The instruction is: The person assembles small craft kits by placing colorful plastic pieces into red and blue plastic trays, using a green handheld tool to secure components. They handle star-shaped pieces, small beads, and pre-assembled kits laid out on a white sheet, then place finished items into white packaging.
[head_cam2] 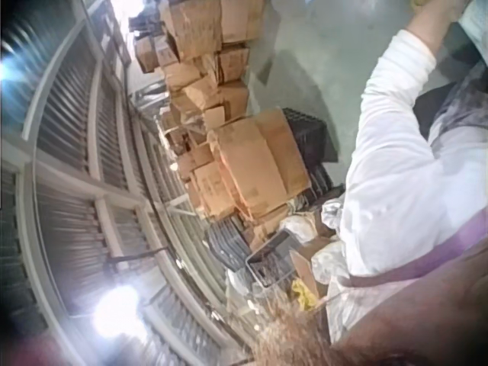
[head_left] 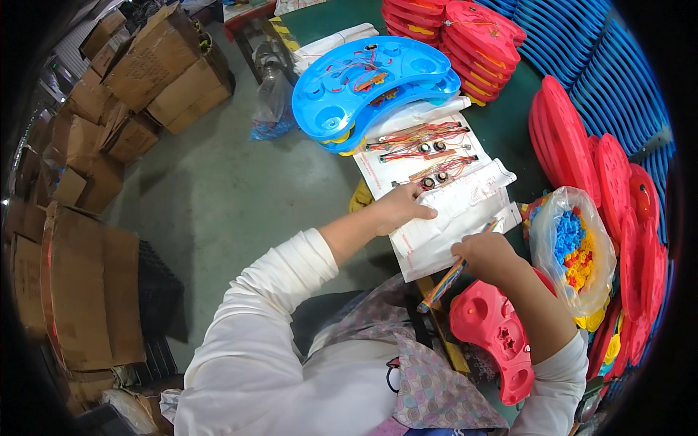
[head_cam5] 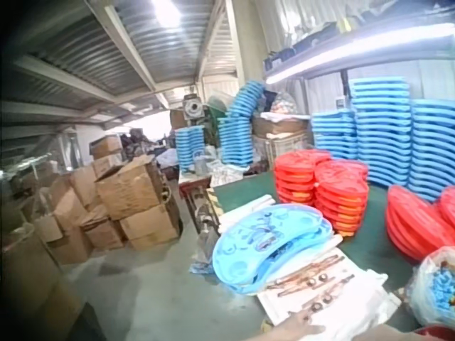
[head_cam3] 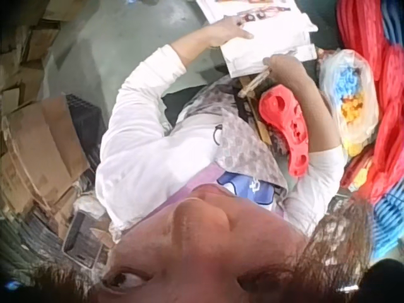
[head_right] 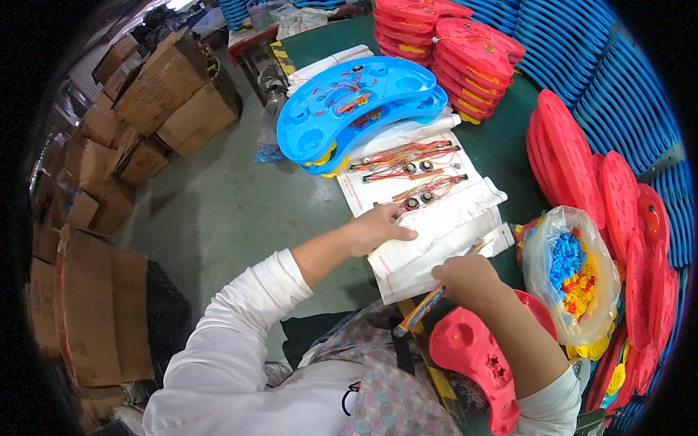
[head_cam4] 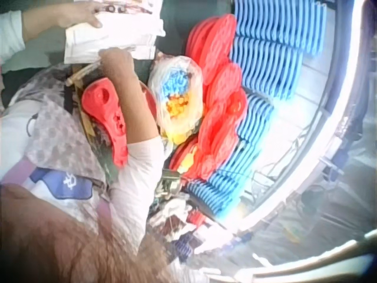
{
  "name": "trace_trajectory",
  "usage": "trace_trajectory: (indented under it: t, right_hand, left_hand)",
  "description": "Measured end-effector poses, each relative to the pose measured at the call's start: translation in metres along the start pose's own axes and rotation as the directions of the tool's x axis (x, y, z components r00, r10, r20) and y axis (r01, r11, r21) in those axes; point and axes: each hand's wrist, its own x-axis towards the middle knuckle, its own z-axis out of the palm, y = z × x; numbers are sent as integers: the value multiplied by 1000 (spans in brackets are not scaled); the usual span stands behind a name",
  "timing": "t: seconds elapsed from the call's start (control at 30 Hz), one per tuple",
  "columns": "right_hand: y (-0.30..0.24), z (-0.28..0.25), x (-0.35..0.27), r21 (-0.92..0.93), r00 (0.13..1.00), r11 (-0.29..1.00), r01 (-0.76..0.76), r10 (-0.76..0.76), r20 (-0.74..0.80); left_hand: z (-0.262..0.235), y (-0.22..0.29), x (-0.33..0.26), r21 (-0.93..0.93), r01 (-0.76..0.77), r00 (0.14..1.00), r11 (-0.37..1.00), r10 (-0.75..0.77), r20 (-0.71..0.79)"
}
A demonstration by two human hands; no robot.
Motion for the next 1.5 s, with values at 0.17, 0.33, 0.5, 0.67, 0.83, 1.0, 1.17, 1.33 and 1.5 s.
trace_trajectory:
  t: [0.17, 0.33, 0.5, 0.67, 0.83, 1.0, 1.17, 1.33, 1.5]
  right_hand:
    - [8, 2, -26, -212, 972, 949, -233, 228, -50]
    - [31, -9, -48, -183, 955, 938, -294, 293, -32]
    - [41, -34, -69, 66, 950, 990, -123, 137, -280]
    - [22, -35, -36, 98, 845, 988, -123, 156, -511]
    - [32, 11, -7, 17, 953, 981, -194, 193, -235]
    - [33, 8, -33, 107, 954, 963, -248, 262, -149]
    - [18, 4, -83, 240, 786, 951, -195, 298, -542]
    - [-21, 28, -183, 357, 595, 879, -316, 477, -646]
    - [-86, 105, -288, 458, 225, 681, -571, 666, -711]
  left_hand:
    - [46, -10, -42, 816, -478, 704, 324, 697, 135]
    - [78, -41, -65, 805, -594, 599, -10, 663, 450]
    - [86, -60, -72, 764, -644, 538, -37, 689, 486]
    - [83, -62, -91, 765, -636, 532, -98, 663, 527]
    - [73, -71, -107, 748, -651, 497, -129, 672, 549]
    - [29, -49, -105, 732, -679, 457, 51, 810, 368]
    - [-89, 13, -39, 500, -535, 201, 681, 677, -708]
    - [-313, -2, 14, -353, -294, 941, 889, 203, -271]
    - [-156, 17, 60, 109, -306, 877, 946, 324, -354]
